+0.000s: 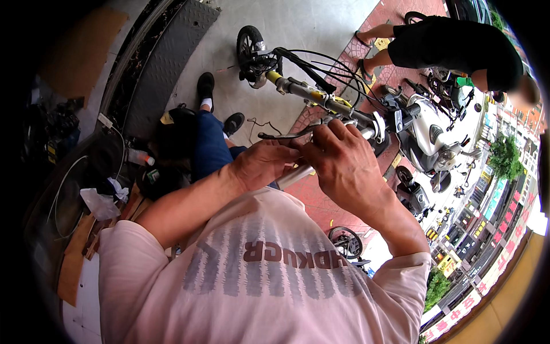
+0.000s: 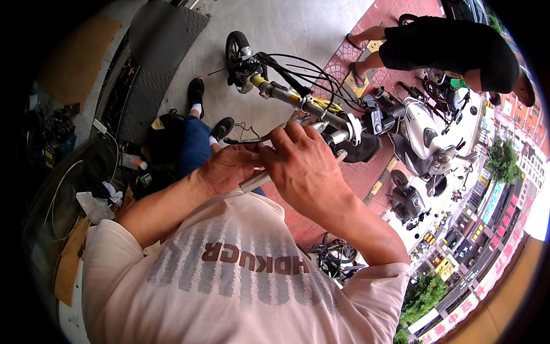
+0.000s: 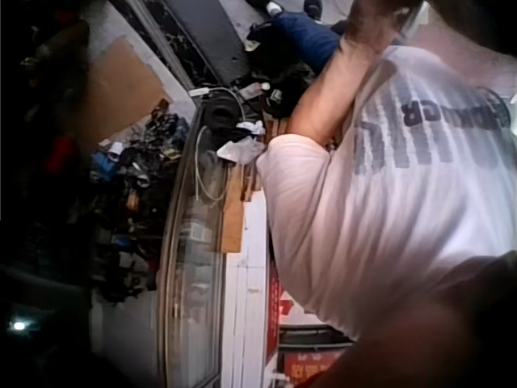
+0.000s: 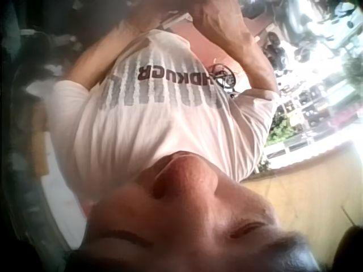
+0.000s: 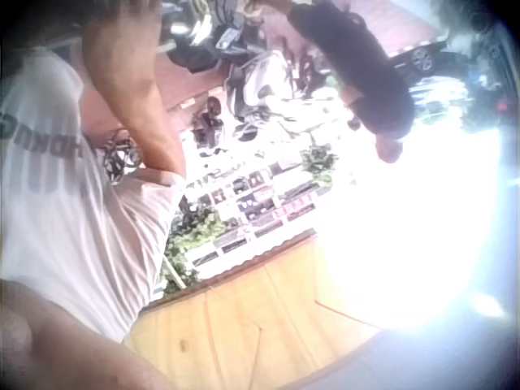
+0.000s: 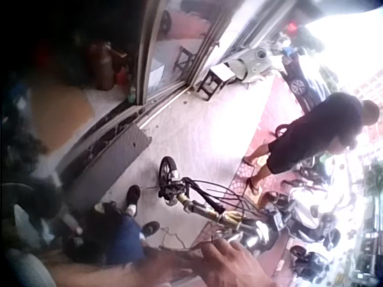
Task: The person repairs the wiring and components on a bicycle's handlebars using a pair of pliers and a zip tie.
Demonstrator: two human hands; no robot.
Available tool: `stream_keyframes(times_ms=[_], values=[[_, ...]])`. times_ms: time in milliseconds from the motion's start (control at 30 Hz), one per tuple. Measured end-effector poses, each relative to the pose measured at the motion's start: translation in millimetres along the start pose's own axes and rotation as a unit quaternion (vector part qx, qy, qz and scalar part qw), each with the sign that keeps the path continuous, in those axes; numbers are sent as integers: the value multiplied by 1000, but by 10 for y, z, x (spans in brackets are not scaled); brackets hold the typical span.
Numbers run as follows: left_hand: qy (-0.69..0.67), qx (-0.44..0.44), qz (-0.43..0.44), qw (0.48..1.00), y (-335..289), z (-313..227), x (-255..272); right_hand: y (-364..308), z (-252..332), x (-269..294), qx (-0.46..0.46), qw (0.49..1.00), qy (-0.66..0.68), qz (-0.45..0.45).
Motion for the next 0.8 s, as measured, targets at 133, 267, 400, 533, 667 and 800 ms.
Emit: stream_keyframes(times_ms=[133,267,400,533,667,800], values=[[-42,10,23,999,23,-64,-106,-47,-315,127,-36,993,103,-33],[113,21,-12,993,51,-127,-198,-151,-770,104,-101,942,287,-138],[225,-12,15,974,133,-156,-201,-207,-887,-72,-181,889,400,-133],[366,37,2,930,90,-264,-200,-192,-832,-37,-122,938,295,-137],[339,19,29,940,112,-223,-214,-145,-747,7,-35,958,245,-147],[328,33,33,943,112,-138,-146,-136,-706,28,1,953,260,-156]])
Point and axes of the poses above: each hand's wrist, its own y-axis towards the middle knuckle, its own x-axis out of the back of the hand, z = x × y, the point moved 9 cm from there along y, towards the middle knuckle, and after that the axes turned 15 degrees about z, right-handed, at the moved point
